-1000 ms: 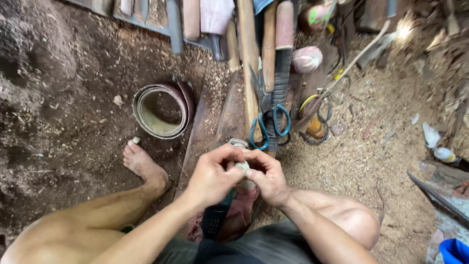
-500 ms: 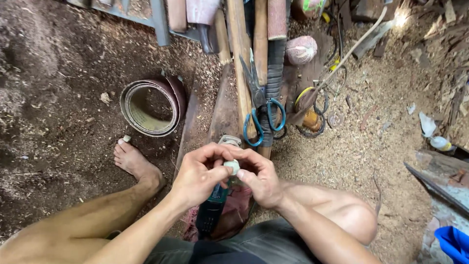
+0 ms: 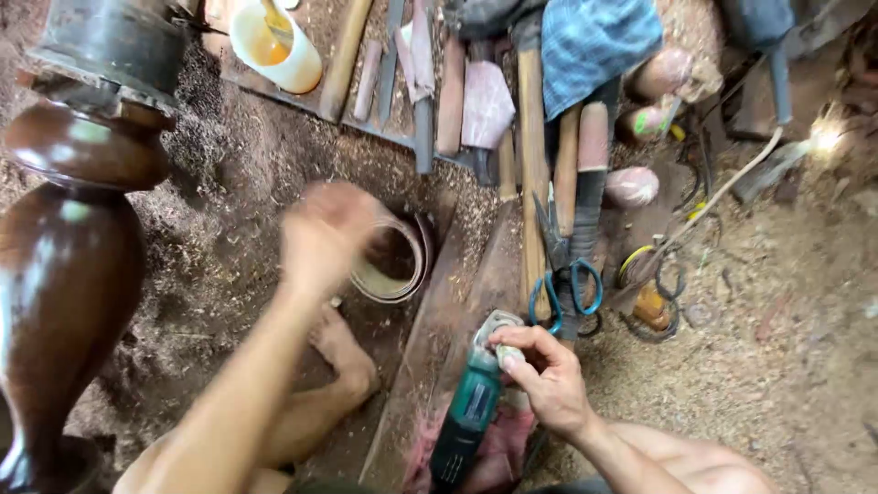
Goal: The person sits on the floor holding an angle grinder fitted with a white cylindrical grinding stone. They rotate and trim the stone with scissors, work the stone surface by hand, and squeeze liquid from a plastic bottle onto the stone before setting the bottle on the workbench.
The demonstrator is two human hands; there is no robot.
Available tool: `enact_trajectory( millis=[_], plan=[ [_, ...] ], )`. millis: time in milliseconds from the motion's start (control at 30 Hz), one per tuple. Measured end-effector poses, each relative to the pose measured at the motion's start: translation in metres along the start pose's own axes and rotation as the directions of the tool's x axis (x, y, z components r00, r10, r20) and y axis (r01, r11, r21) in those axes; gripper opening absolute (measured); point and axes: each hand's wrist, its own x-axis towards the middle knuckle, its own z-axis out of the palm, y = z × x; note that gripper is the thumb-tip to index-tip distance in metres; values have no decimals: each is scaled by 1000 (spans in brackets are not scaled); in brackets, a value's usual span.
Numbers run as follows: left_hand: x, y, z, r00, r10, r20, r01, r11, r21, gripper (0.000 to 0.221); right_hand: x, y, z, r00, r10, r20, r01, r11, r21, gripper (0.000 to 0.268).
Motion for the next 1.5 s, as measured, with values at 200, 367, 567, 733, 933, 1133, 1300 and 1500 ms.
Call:
enact_trajectory(
  millis=[200,367,567,733,933,1133,1300,1500],
  plan=[
    [161,-7,-93,473,824,-312,-524,547,652,23,1,2,5,1000,17,-14,-18,995,-94,24],
    [233,-22,-135,501,767,-401,-534,638,554,28,-2,14,0,998,-20,62,24,998,-54,28],
    [314,-66,-207,638,723,-264,-611,684,398,28,-7,25,-10,985,-148,85,155,984,-87,20],
    [375,-54,-222,821,521,234,-569,712,412,44,-14,52,-11,989,115,92,-89,966,-243,24],
    [365,-1,-177,964,50,260,-218,706,674,67,6,100,-40,791,-425,441,395,904,162,26],
    [359,8,-200,883,-103,458,-110,903,416,72,0,42,12,842,-492,223,537,719,-441,30],
    [189,-114,-99,883,-100,459,-115,901,418,63,5,-16,21,907,-405,111,412,803,-430,35],
    [14,-316,6,941,35,337,-183,889,420,54,10,-30,11,902,-403,151,423,763,-488,38]
  ],
)
